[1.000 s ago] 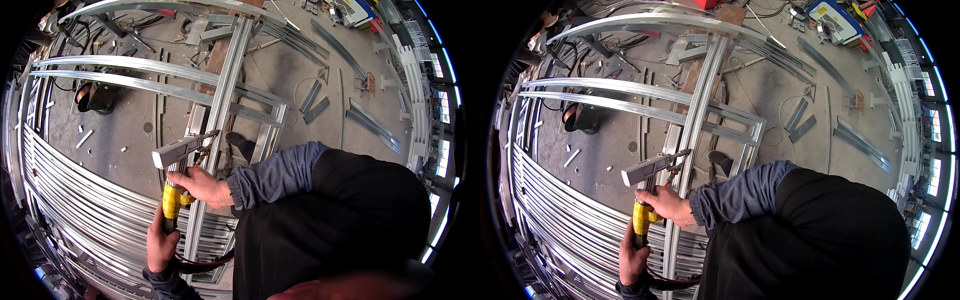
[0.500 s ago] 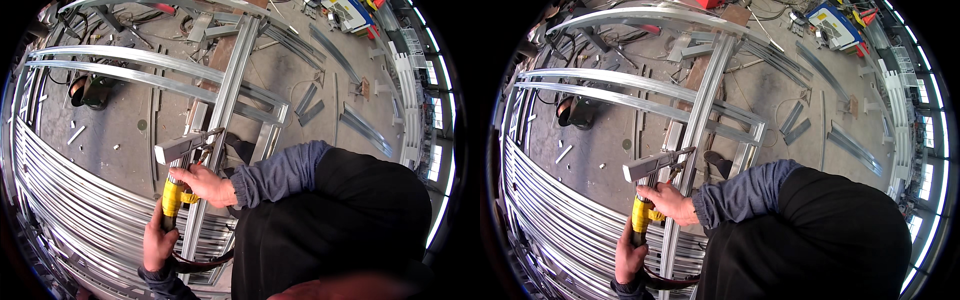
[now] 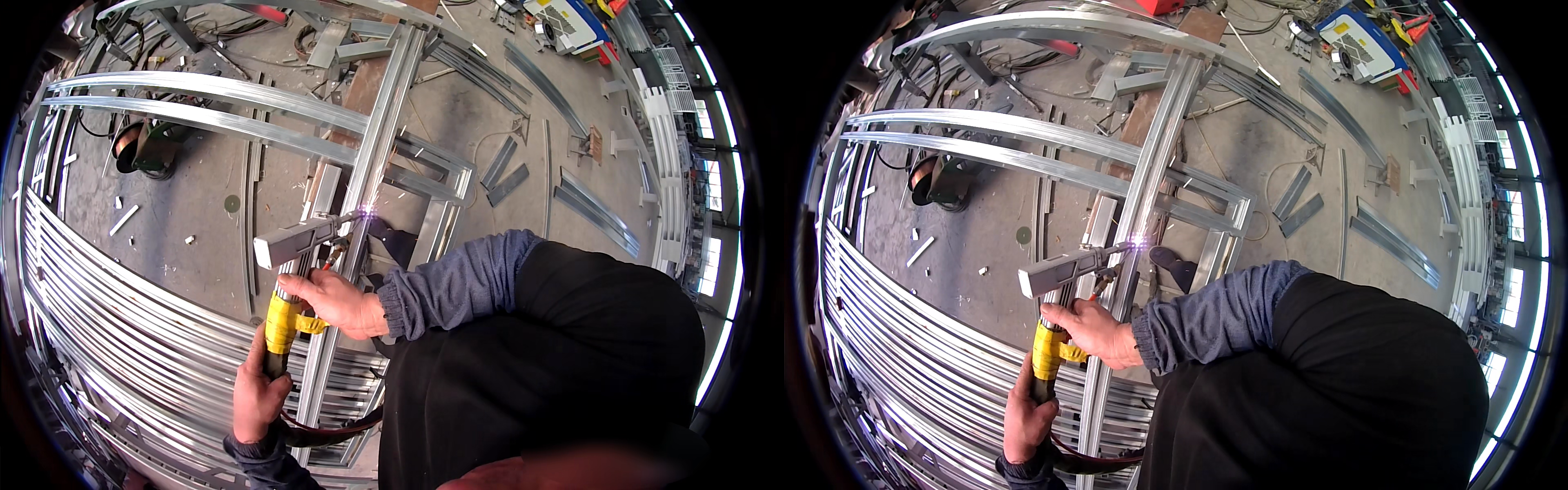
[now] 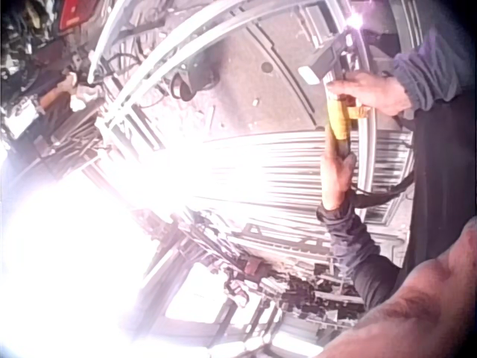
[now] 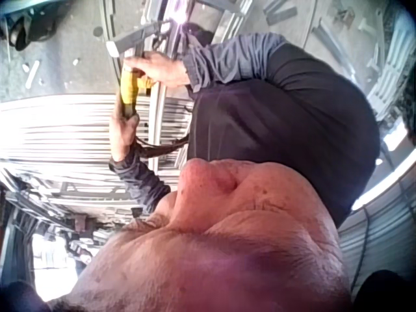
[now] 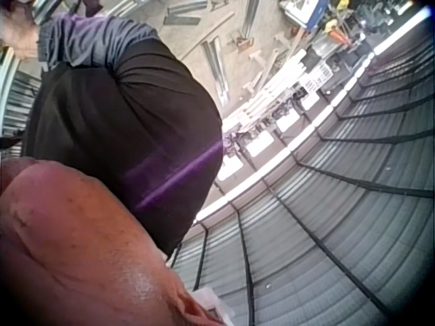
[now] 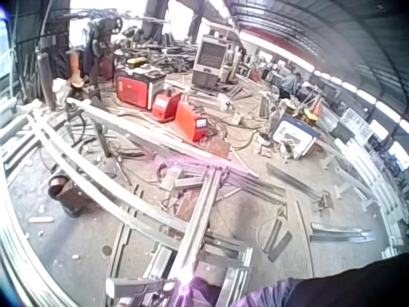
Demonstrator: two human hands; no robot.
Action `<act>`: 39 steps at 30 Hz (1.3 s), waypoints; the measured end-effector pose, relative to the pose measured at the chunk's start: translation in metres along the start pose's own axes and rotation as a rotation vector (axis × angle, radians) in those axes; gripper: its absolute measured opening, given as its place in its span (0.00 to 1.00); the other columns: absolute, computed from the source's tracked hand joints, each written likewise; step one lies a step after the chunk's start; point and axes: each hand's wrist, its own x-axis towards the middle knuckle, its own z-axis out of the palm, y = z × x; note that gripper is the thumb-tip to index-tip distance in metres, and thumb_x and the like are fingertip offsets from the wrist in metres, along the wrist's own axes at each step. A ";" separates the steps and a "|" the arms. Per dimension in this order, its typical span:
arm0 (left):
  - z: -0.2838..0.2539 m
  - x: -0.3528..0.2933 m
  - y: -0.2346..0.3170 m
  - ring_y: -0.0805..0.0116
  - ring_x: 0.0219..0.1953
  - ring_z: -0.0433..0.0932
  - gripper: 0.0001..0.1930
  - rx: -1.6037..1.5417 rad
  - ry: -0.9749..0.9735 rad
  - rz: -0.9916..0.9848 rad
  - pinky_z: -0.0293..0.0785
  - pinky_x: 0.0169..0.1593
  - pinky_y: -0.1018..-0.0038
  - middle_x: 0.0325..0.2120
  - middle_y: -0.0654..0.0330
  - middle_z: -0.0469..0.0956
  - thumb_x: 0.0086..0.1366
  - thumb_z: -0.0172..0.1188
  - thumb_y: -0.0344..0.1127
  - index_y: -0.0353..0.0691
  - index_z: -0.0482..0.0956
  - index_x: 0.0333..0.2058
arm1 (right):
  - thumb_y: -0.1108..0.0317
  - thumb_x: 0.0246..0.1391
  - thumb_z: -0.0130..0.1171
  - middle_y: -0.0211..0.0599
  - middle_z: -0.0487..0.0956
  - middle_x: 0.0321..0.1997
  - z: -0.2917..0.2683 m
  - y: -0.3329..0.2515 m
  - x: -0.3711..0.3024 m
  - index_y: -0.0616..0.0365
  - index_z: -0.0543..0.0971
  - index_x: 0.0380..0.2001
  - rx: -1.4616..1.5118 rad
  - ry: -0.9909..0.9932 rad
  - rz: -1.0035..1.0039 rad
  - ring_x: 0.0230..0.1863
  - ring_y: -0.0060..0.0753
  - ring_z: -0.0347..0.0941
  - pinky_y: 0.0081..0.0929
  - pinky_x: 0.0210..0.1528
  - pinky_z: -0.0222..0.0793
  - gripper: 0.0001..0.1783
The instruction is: The person welds metal frame components using a handheld welding torch. They position and tack weld multiple metal bars into a rectangular frame structure, then flip the frame to weld the opposite side. The person handles metal bars and a welding torch throughout.
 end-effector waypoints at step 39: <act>-0.003 -0.015 -0.010 0.66 0.51 0.83 0.49 0.044 0.016 -0.012 0.77 0.60 0.72 0.49 0.52 0.85 0.52 0.61 0.19 0.35 0.64 0.78 | 0.43 0.76 0.61 0.29 0.82 0.49 0.008 0.007 -0.009 0.59 0.82 0.53 0.048 -0.042 0.023 0.49 0.23 0.78 0.28 0.54 0.76 0.26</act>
